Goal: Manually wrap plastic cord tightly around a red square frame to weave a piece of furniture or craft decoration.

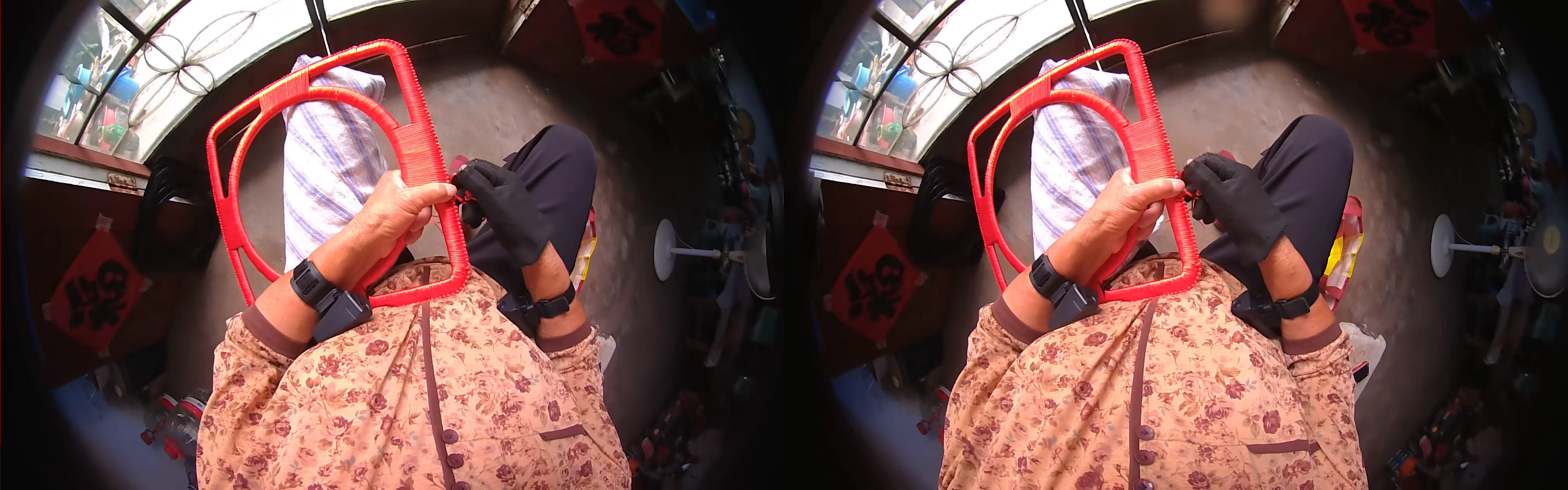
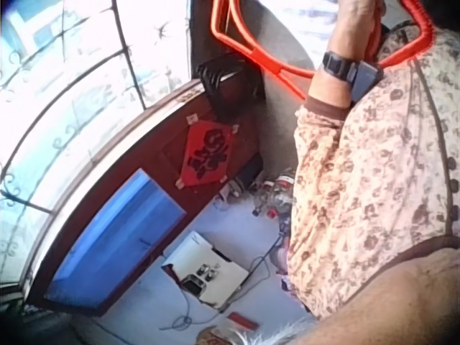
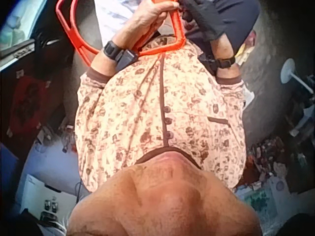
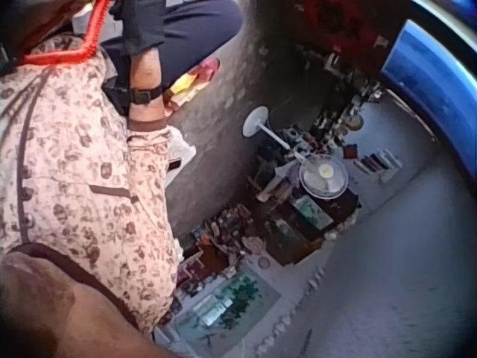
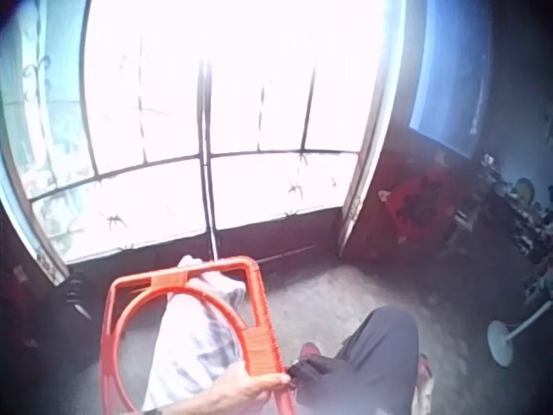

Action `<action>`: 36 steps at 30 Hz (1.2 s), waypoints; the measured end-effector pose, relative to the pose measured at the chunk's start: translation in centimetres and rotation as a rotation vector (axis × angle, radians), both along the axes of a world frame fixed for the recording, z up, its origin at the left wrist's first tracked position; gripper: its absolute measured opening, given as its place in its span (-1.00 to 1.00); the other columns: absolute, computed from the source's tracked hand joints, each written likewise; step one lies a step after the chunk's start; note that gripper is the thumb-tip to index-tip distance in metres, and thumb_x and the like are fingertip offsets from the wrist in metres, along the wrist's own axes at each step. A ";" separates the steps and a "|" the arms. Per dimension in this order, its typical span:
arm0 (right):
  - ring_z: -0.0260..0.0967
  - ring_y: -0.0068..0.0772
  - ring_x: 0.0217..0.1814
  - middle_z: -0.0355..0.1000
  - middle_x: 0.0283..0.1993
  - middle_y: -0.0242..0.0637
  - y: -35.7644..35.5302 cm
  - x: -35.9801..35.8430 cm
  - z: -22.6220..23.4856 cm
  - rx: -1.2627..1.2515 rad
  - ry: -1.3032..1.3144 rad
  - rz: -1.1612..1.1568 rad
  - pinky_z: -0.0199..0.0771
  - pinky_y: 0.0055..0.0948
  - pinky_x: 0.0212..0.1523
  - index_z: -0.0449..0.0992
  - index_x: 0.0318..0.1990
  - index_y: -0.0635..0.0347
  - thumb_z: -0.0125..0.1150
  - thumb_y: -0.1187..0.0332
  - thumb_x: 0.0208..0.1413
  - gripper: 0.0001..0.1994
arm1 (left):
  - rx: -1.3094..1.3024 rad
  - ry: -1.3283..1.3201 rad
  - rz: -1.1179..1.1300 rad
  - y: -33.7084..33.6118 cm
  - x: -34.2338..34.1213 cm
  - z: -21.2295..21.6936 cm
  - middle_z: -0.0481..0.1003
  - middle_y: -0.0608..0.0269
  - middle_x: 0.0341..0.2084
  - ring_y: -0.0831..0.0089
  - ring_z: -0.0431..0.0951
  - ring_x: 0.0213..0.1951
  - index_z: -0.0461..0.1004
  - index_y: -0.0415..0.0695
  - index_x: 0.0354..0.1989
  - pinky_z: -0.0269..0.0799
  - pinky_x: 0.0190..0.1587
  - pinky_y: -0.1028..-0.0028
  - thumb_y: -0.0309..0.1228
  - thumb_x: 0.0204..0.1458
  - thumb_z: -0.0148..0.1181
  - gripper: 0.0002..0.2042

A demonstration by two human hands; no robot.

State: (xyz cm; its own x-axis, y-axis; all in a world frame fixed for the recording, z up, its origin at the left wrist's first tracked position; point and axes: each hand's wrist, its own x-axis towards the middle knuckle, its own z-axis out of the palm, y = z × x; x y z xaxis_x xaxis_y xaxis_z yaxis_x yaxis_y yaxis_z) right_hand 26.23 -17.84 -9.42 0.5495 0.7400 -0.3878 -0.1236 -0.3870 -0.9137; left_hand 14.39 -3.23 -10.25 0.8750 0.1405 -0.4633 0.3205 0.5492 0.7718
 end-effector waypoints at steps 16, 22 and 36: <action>0.27 -0.69 -0.51 0.39 -0.46 -0.46 -1.7 -0.7 -0.6 0.076 0.034 0.036 0.27 -0.62 -0.45 0.52 -0.28 0.19 0.14 0.22 0.17 -0.79 | -0.100 -0.189 0.161 -0.2 -1.5 -2.6 0.54 0.19 -0.46 0.55 0.49 -0.63 0.43 -0.27 -0.22 0.45 -0.59 0.58 -0.13 0.22 0.05 -0.64; 0.31 -0.70 -0.44 0.39 -0.46 -0.49 -2.3 -0.1 0.2 -0.041 0.025 0.057 0.29 -0.63 -0.40 0.53 -0.30 0.22 0.18 0.27 0.14 -0.81 | -0.110 -0.116 0.143 -0.2 -1.2 -3.1 0.58 0.16 -0.39 0.61 0.44 -0.64 0.48 -0.26 -0.19 0.39 -0.63 0.62 -0.26 0.21 0.08 -0.73; 0.25 -0.72 -0.58 0.38 -0.55 -0.49 0.1 0.2 -1.8 0.030 0.101 0.029 0.25 -0.62 -0.54 0.52 -0.33 0.17 0.20 0.24 0.19 -0.81 | -0.151 -0.122 0.265 -0.2 -1.4 -2.9 0.54 0.15 -0.43 0.54 0.52 -0.56 0.44 -0.27 -0.22 0.52 -0.51 0.57 -0.24 0.24 0.05 -0.72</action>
State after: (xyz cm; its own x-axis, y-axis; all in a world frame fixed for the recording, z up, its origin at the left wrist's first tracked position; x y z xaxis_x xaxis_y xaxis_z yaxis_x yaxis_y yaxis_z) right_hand 26.43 -17.76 -11.21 0.4867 0.7671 -0.4180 -0.2050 -0.3648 -0.9082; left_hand 13.03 -3.44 -13.13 0.8678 0.3083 -0.3898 0.0612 0.7122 0.6993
